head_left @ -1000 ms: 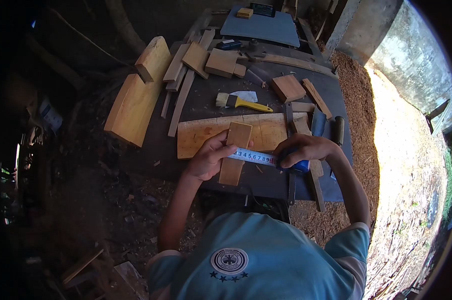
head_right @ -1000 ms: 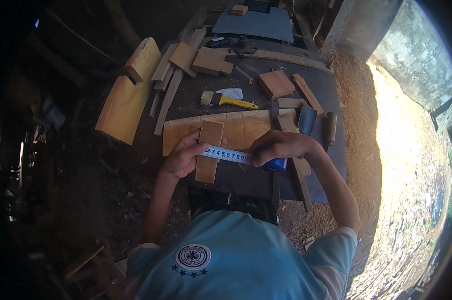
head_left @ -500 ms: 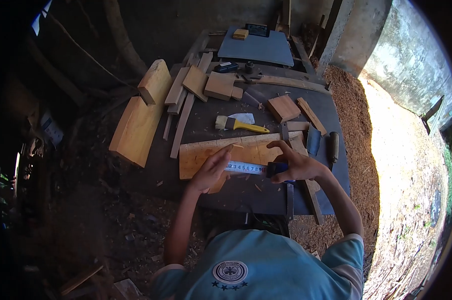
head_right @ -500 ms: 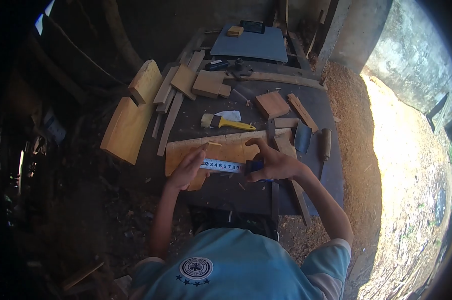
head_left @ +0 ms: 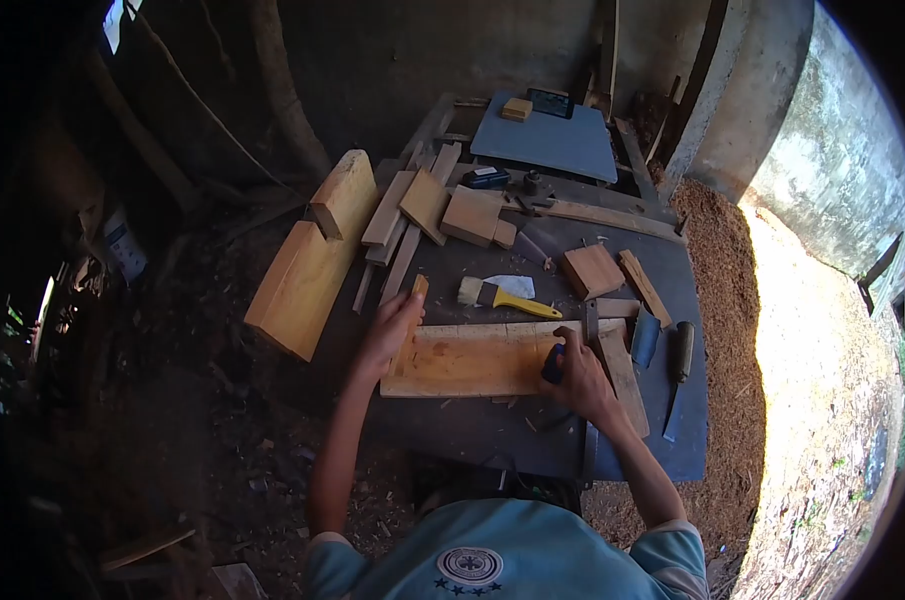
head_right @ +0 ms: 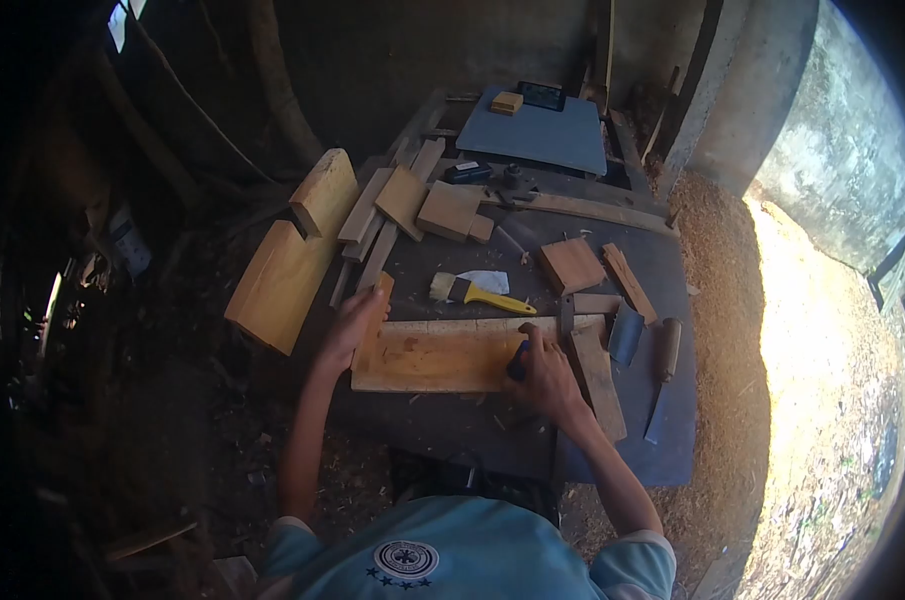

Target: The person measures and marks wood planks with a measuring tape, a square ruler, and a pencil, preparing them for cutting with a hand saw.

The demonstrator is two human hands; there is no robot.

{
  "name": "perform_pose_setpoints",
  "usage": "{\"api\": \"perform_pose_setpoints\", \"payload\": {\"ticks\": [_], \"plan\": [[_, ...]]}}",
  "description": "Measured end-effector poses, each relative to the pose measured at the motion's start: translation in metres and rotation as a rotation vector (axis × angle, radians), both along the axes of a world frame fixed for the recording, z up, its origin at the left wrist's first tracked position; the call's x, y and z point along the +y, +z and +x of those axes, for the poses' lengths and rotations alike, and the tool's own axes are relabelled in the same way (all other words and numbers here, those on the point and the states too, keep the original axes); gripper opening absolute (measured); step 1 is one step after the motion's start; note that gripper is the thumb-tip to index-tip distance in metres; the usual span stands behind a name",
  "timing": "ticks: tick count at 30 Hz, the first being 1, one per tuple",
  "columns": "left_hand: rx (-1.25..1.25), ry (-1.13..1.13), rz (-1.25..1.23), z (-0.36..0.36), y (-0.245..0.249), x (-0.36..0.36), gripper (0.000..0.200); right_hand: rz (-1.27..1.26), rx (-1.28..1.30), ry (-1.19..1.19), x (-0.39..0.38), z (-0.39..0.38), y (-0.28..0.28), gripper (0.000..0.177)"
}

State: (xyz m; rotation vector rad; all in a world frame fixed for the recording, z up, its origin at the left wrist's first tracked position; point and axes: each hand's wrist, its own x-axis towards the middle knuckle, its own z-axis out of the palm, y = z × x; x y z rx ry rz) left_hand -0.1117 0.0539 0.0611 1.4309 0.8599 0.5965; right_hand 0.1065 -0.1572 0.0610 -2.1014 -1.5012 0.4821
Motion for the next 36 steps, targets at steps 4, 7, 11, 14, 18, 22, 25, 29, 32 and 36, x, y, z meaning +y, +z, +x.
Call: {"api": "perform_pose_setpoints", "payload": {"ticks": [4, 7, 11, 14, 18, 22, 25, 29, 32, 36], "plan": [[0.28, 0.122, 0.434, 0.031, 0.049, 0.086, 0.055, 0.168, -0.323, 0.03, 0.02, -0.007, -0.043, 0.057], [0.326, 0.262, 0.662, 0.054, 0.037, 0.162, 0.055, 0.225, -0.329, -0.022, 0.022, -0.013, -0.041, 0.047], [0.593, 0.319, 0.855, 0.079, -0.004, 0.239, 0.058, 0.347, -0.245, -0.112, 0.016, -0.011, -0.049, 0.044], [0.844, 0.391, 0.89, 0.092, -0.034, 0.26, 0.059, 0.357, -0.225, -0.119, 0.015, -0.01, -0.048, 0.044], [0.787, 0.295, 0.815, 0.098, -0.033, 0.254, 0.058, 0.325, -0.208, -0.116, 0.014, -0.01, -0.049, 0.044], [0.876, 0.16, 0.77, 0.092, -0.008, 0.242, 0.062, 0.348, -0.215, -0.101, 0.018, -0.011, -0.052, 0.045], [1.127, 0.147, 0.977, 0.107, 0.029, 0.185, 0.063, 0.376, -0.162, -0.116, 0.011, -0.008, -0.051, 0.048], [0.433, -0.207, 1.048, 0.097, 0.027, 0.108, 0.051, 0.528, 0.039, -0.148, -0.029, -0.011, -0.022, 0.049], [0.487, -0.524, 0.984, 0.068, 0.024, 0.021, 0.06, 0.566, -0.012, -0.412, -0.079, -0.004, 0.006, 0.047], [0.689, -0.686, 0.882, 0.036, -0.007, -0.02, 0.076, 0.471, -0.186, -0.973, -0.145, 0.049, -0.011, 0.043]]}}
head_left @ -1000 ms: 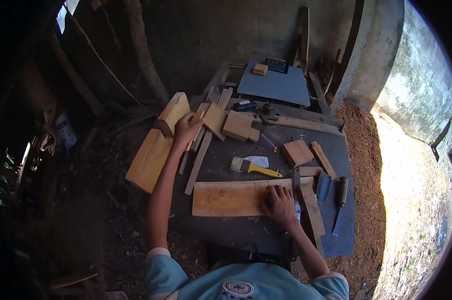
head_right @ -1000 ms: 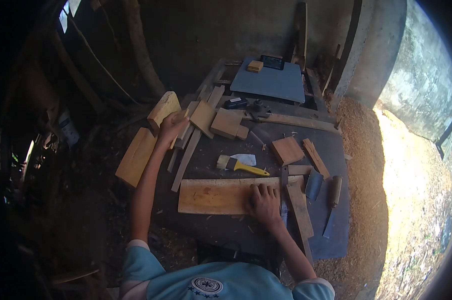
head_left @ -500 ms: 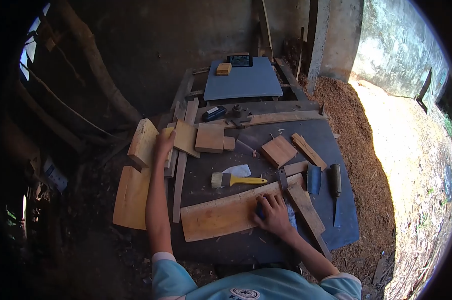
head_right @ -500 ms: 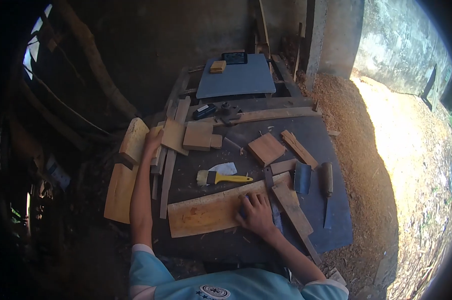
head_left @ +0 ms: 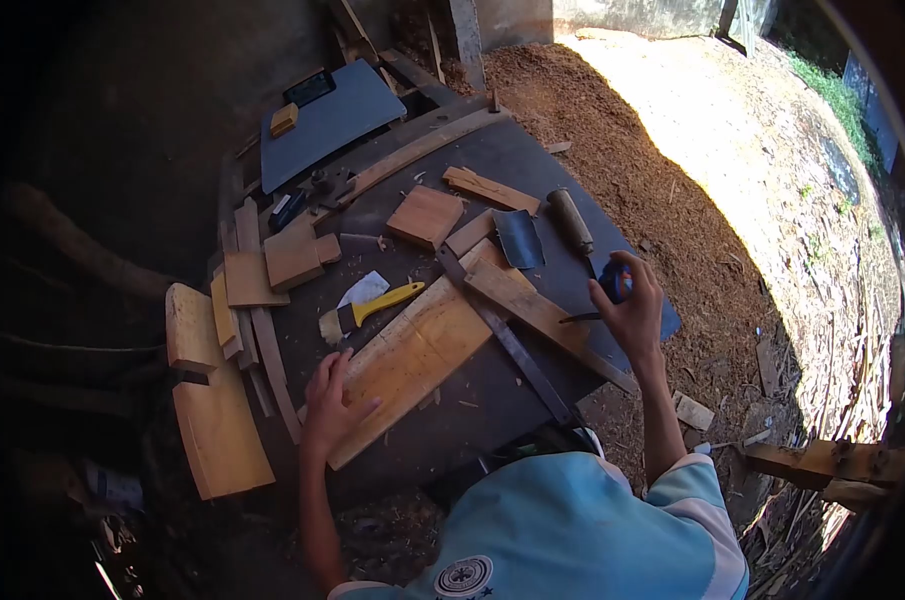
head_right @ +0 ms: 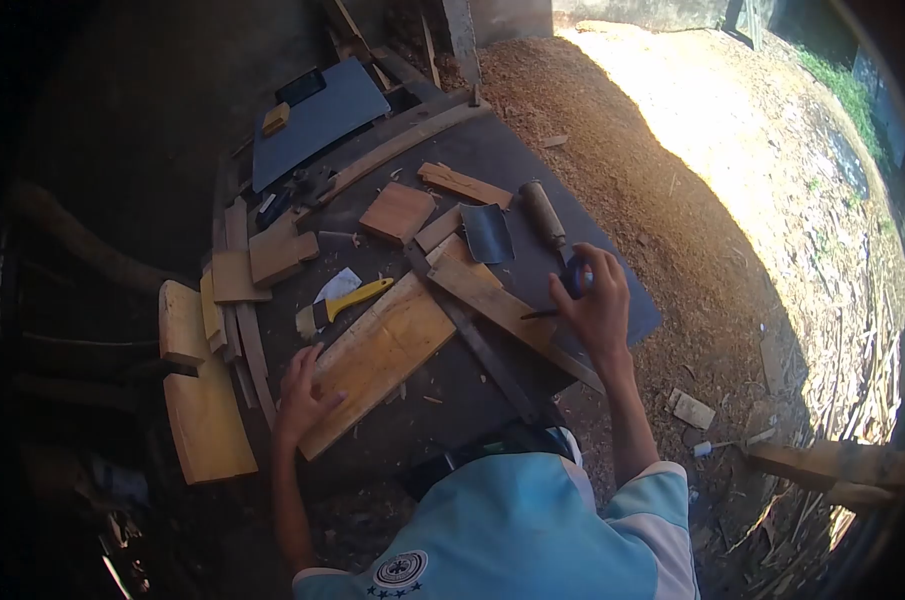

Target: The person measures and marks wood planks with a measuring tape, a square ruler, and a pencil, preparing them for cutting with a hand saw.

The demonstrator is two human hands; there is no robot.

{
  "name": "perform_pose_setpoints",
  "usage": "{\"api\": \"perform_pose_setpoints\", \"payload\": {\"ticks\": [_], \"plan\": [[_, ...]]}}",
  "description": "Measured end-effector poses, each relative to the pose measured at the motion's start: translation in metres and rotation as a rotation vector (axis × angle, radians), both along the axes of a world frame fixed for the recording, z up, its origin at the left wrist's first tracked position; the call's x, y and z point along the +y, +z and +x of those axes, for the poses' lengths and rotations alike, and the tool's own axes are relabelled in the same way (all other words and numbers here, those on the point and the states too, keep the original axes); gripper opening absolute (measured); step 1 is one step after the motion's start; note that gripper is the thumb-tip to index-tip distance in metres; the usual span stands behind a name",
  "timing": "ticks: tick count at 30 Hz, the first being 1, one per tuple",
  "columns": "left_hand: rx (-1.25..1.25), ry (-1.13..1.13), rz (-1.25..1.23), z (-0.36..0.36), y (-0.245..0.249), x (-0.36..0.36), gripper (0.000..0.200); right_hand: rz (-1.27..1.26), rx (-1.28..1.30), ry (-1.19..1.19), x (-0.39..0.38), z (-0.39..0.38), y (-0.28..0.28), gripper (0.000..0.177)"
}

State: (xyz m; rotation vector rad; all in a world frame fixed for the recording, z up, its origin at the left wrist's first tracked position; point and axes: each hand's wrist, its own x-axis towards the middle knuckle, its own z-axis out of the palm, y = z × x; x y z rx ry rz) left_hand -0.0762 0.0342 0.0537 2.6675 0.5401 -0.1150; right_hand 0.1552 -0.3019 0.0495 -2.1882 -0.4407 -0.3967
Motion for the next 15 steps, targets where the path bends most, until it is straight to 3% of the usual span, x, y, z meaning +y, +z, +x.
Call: {"api": "perform_pose_setpoints", "payload": {"ticks": [1, 6, 9, 12, 15], "plan": [[0.011, -0.018, 0.029, -0.006, -0.005, -0.002, 0.081, -0.017, 0.011, -0.118, -0.015, 0.013, -0.01, 0.043], [0.019, -0.087, 0.161, -0.016, -0.028, -0.004, 0.099, -0.32, 0.19, -0.106, -0.051, 0.034, -0.046, 0.041], [-0.003, -0.083, 0.213, -0.012, -0.027, -0.016, 0.103, -0.468, 0.026, -0.039, -0.048, 0.027, -0.051, 0.042], [-0.056, -0.11, 0.251, -0.012, -0.026, -0.021, 0.107, -0.416, 0.129, -0.002, -0.048, 0.028, -0.049, 0.045], [-0.082, -0.103, 0.253, -0.012, -0.031, -0.019, 0.106, -0.518, -0.283, -0.144, -0.039, 0.013, -0.033, 0.047]]}}
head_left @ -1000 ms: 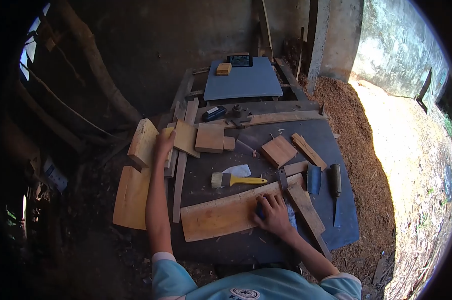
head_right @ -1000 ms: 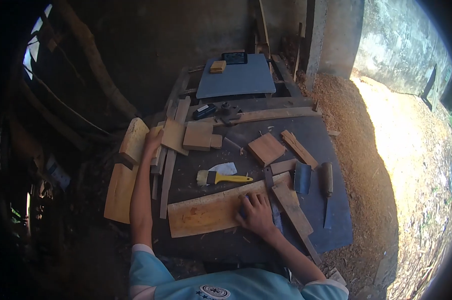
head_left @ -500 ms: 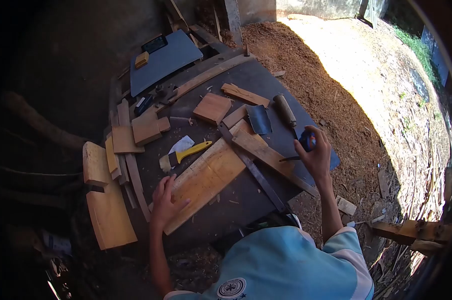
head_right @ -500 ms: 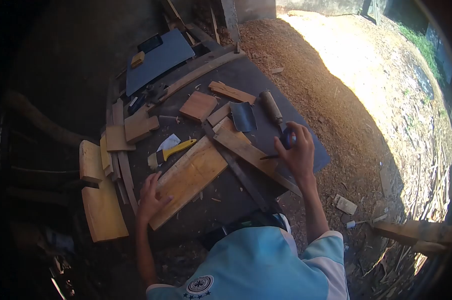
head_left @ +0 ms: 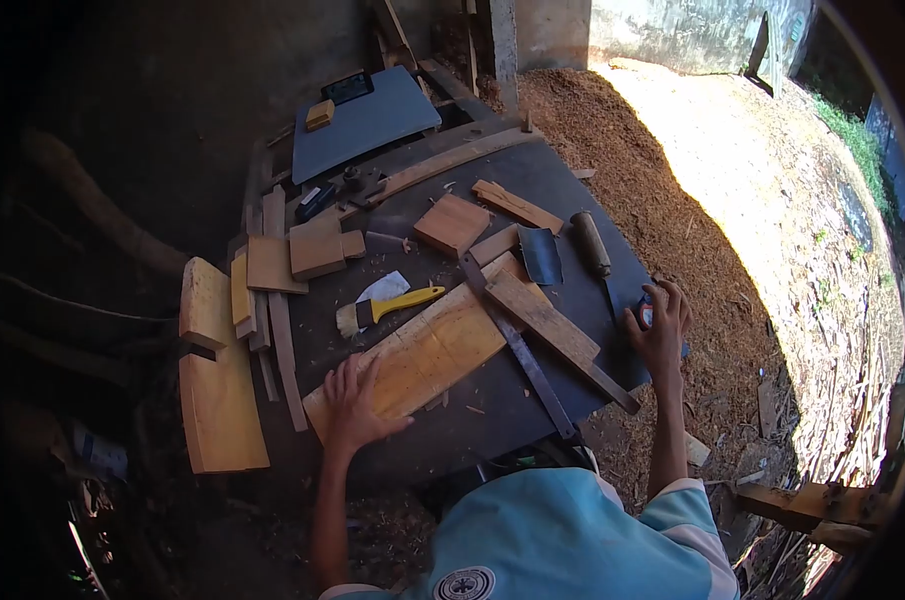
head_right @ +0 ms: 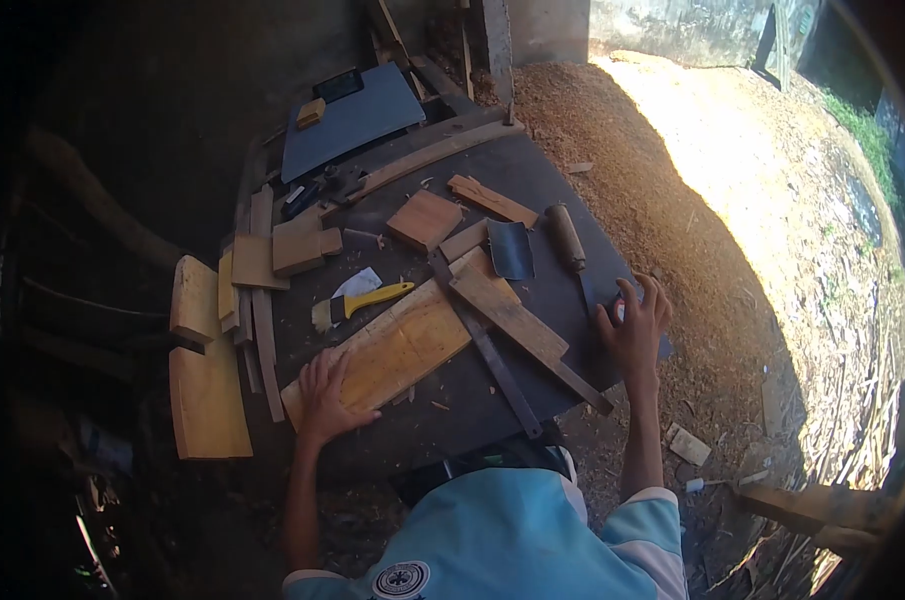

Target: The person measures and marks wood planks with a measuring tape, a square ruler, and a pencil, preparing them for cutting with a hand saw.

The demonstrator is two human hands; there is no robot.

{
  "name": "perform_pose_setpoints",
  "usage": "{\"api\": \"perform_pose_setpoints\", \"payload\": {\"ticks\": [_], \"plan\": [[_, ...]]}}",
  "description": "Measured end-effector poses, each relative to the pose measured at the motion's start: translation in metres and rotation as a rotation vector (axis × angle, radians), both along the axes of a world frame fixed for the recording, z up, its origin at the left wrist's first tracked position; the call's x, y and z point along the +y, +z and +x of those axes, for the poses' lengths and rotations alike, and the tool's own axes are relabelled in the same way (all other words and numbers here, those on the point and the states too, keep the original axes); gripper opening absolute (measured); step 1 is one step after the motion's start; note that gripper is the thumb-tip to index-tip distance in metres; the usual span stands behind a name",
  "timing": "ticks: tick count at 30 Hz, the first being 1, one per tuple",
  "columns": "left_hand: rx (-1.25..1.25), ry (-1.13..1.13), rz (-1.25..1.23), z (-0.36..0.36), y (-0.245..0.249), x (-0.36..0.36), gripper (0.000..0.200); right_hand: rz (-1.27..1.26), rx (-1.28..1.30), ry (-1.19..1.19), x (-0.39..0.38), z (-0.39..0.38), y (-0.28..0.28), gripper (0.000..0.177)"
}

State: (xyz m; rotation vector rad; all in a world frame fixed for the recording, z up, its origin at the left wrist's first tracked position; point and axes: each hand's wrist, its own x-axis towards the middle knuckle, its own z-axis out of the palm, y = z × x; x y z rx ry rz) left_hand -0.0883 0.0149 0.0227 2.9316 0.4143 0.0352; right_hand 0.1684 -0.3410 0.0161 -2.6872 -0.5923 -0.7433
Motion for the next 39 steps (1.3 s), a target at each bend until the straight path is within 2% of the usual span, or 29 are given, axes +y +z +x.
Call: {"api": "perform_pose_setpoints", "payload": {"ticks": [3, 5, 8, 9, 15, 18, 21, 27, 30, 33, 34, 36, 39], "plan": [[-0.049, -0.005, -0.017, 0.0, 0.001, -0.001, 0.1, 0.313, 0.315, 0.302, 0.014, -0.023, 0.019, 0.048], [-0.063, -0.023, -0.026, 0.0, 0.0, 0.0, 0.098, 0.196, 0.444, 0.48, 0.031, -0.047, 0.027, 0.049], [-0.074, -0.031, -0.049, -0.001, 0.001, -0.002, 0.096, 0.028, 0.61, 0.431, 0.046, -0.059, 0.002, 0.051], [-0.082, -0.027, -0.057, -0.001, 0.001, -0.003, 0.096, 0.04, 0.651, 0.389, 0.047, -0.058, 0.003, 0.052], [-0.102, -0.048, -0.04, 0.002, 0.004, -0.016, 0.094, 0.392, 0.775, 0.553, 0.039, -0.052, -0.002, 0.059], [-0.095, -0.079, -0.056, 0.011, 0.003, -0.024, 0.092, 0.403, 0.774, 0.535, 0.045, -0.059, 0.002, 0.062], [-0.054, -0.036, -0.046, 0.022, 0.004, -0.037, 0.094, 0.281, 0.694, 0.373, 0.057, -0.076, 0.004, 0.064], [0.0, -0.037, -0.024, 0.024, 0.006, -0.038, 0.097, 0.352, 0.761, 0.37, 0.063, -0.073, 0.005, 0.067], [-0.003, -0.041, -0.029, 0.025, 0.014, -0.041, 0.087, 0.407, 0.71, 0.373, 0.056, -0.062, 0.009, 0.067], [-0.073, -0.026, -0.225, 0.035, 0.002, -0.023, 0.062, 0.519, 0.627, 0.316, 0.052, -0.048, 0.012, 0.067], [-0.121, -0.047, -0.205, 0.043, 0.004, -0.024, 0.056, 0.521, 0.612, 0.28, 0.052, -0.043, 0.012, 0.066], [-0.222, -0.087, -0.162, 0.08, 0.023, -0.034, 0.043, 0.525, 0.576, 0.215, 0.052, -0.034, 0.009, 0.065], [-0.331, -0.174, -0.273, 0.153, 0.018, -0.041, 0.037, 0.487, 0.585, 0.202, 0.05, -0.027, -0.002, 0.064]]}}
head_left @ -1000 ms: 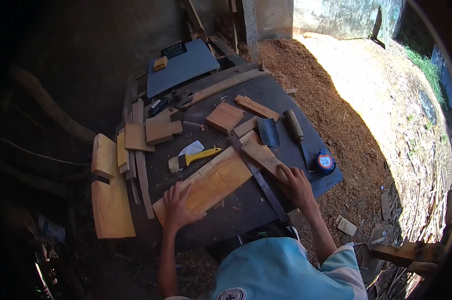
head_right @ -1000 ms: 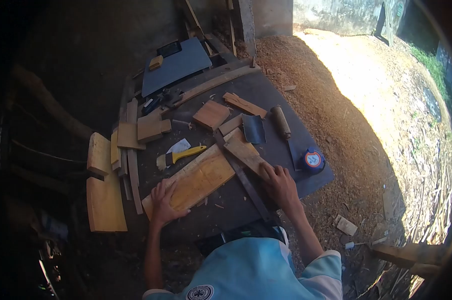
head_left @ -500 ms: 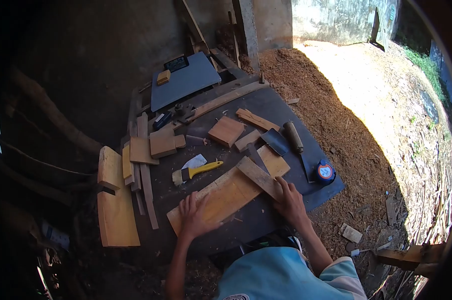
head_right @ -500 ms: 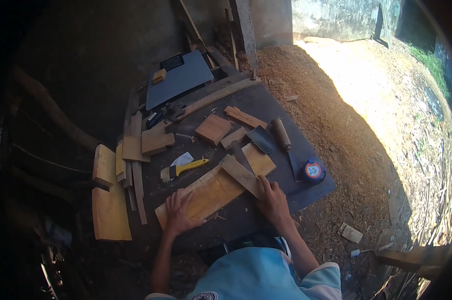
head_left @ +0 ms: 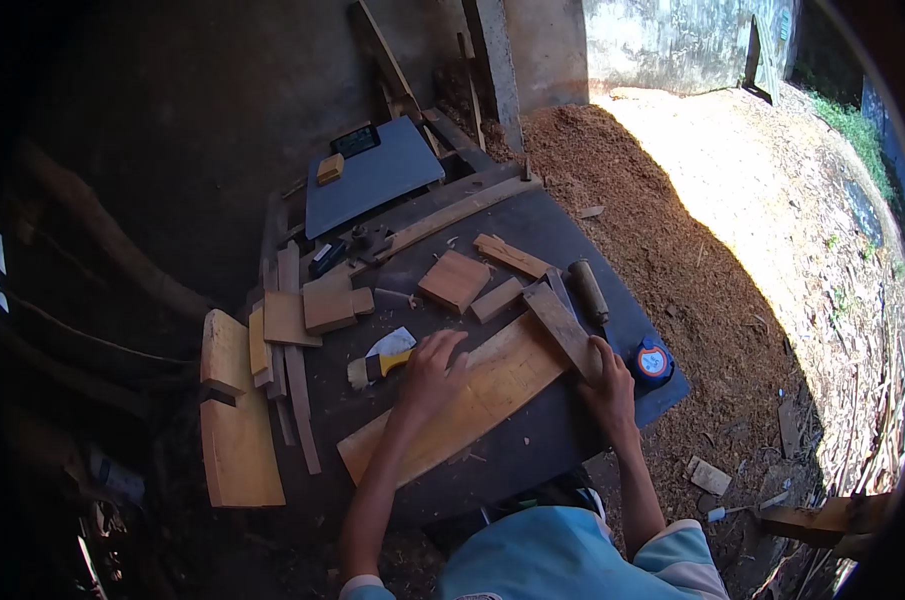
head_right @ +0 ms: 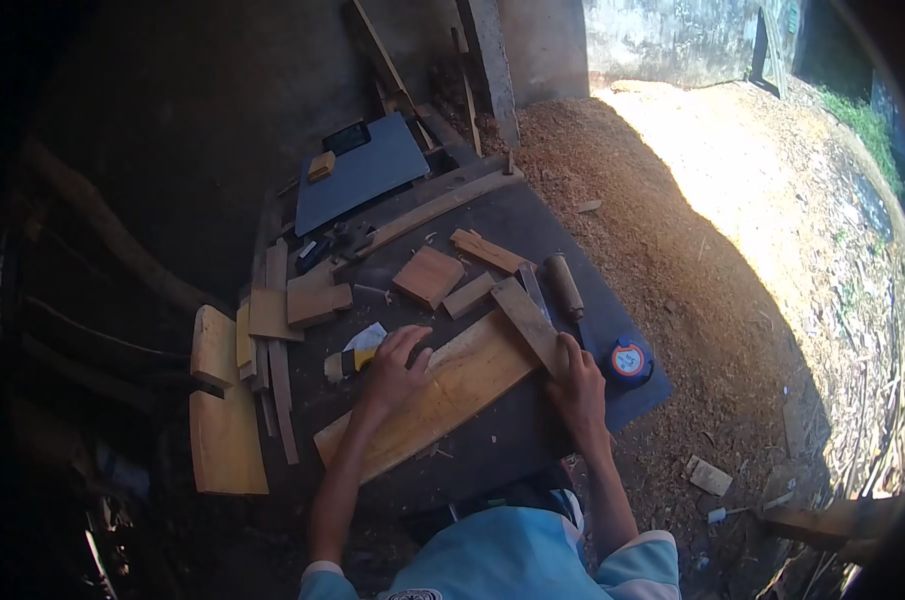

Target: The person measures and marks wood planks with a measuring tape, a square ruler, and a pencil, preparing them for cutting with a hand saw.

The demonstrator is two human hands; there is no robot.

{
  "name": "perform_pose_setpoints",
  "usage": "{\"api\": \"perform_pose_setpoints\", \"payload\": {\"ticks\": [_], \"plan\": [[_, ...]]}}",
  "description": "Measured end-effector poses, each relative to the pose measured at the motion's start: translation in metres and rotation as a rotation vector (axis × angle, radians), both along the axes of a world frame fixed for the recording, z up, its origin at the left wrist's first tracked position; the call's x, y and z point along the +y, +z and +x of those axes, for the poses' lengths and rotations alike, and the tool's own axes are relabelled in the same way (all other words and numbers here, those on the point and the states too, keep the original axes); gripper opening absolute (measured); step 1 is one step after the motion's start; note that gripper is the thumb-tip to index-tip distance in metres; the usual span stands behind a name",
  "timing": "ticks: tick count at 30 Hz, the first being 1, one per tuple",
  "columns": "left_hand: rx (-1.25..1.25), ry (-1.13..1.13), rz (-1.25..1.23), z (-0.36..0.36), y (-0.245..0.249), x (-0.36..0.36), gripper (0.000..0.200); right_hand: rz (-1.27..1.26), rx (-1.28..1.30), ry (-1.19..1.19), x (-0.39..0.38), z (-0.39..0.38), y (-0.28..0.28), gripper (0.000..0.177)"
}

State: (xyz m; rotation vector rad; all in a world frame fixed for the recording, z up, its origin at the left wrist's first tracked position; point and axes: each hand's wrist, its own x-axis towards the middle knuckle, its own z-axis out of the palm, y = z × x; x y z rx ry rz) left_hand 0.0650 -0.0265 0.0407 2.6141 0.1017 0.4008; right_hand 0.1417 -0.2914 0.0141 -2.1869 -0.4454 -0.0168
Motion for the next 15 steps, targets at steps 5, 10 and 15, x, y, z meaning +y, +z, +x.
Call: {"api": "perform_pose_setpoints", "payload": {"ticks": [5, 10, 15], "plan": [[0.029, -0.045, 0.314, 0.108, -0.03, -0.022, 0.041, 0.016, 0.026, 0.008, 0.001, -0.002, -0.002, 0.062], [0.061, 0.049, 0.311, 0.133, -0.06, -0.024, 0.036, -0.049, -0.038, 0.034, -0.002, -0.002, -0.002, 0.06], [0.086, 0.027, 0.274, 0.111, -0.048, -0.013, 0.04, -0.042, -0.037, 0.039, 0.0, -0.001, -0.004, 0.059]]}}
